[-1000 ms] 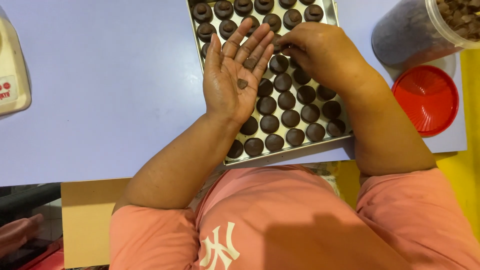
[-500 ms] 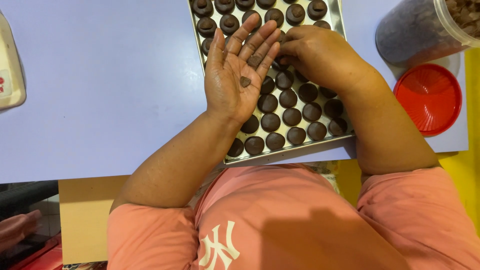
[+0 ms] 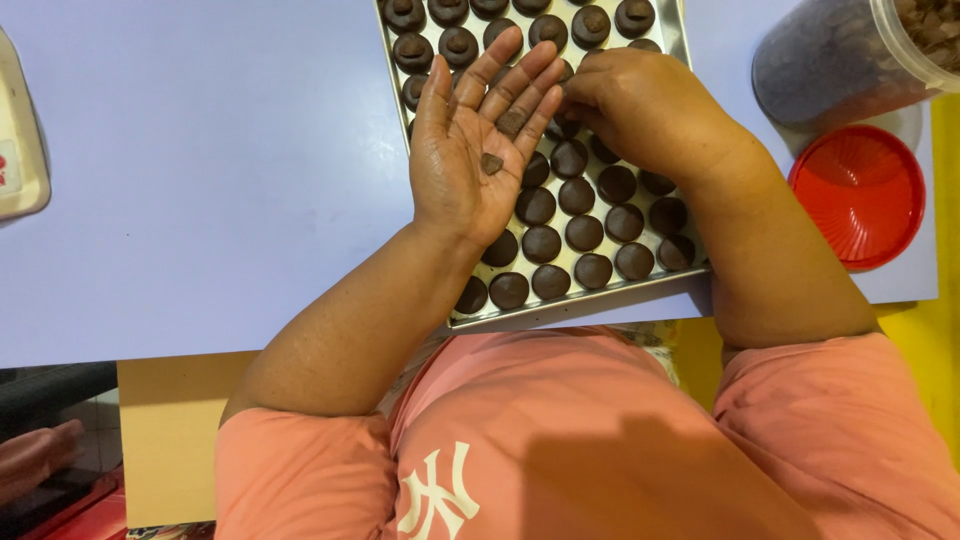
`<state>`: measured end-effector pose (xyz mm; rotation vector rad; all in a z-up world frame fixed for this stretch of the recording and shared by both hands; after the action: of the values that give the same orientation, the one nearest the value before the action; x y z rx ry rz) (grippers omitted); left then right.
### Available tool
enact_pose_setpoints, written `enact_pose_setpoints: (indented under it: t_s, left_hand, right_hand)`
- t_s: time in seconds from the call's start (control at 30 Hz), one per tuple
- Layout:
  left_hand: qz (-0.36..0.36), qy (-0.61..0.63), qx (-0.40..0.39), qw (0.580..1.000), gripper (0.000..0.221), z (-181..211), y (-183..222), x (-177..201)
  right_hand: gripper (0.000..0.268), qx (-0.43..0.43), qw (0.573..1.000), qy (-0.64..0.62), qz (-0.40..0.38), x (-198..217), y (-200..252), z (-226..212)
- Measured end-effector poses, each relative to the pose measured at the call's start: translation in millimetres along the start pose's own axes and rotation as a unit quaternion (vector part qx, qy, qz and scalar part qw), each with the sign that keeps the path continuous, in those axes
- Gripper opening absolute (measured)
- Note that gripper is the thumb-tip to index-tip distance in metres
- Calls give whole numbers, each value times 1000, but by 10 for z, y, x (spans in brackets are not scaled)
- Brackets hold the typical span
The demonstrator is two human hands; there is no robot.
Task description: Placing individual chocolate chips onto small chocolate balls arranged in a baking tray.
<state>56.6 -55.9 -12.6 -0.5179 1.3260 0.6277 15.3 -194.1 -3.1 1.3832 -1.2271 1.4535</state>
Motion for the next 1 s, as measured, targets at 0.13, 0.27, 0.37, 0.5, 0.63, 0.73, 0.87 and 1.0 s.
enact_pose_setpoints:
  t_s: [0.13,0.27,0.37,0.5,0.63,0.73,0.87,1.0]
  left_hand:
    - [-18,0,3,1000,57,-2,4,-16]
    - [12,-6,9,1000,59,-1,11,-22]
    - [2,-10,13,1000,58,-8,15,-11]
    - [-61,-27,27,997,57,-31,45,-94]
    - [-76,-18,53,996,59,-59,56,-188]
    - [37,-57,83,994,68,-90,52,-147]
    - [66,-54,101,991,74,-115,52,-140]
    - [66,-44,118,990,76,-144,39,-105]
  right_hand:
    - [14,0,999,17,33,90,27,-27]
    - [12,-1,1000,4,22,64,5,-31]
    - [14,-10,1000,3,18,67,25,-29]
    - [14,-3,974,-57,220,662,113,-172]
    - [9,44,955,-110,273,948,159,-396]
    - [17,119,959,-127,222,845,116,-530]
    - [16,162,960,-109,202,798,105,-627]
    - [13,169,962,-69,205,794,111,-667]
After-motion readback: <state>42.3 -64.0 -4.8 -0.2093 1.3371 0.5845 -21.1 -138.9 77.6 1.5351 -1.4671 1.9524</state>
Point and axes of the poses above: each hand's wrist, its own y-axis away from the middle knuckle, its own x-axis out of the back of the hand, z = x × y, the point moved 8 cm from there along -y, towards the middle knuckle, and after that the axes turned 4 degrees about y, right-handed, at the moved point
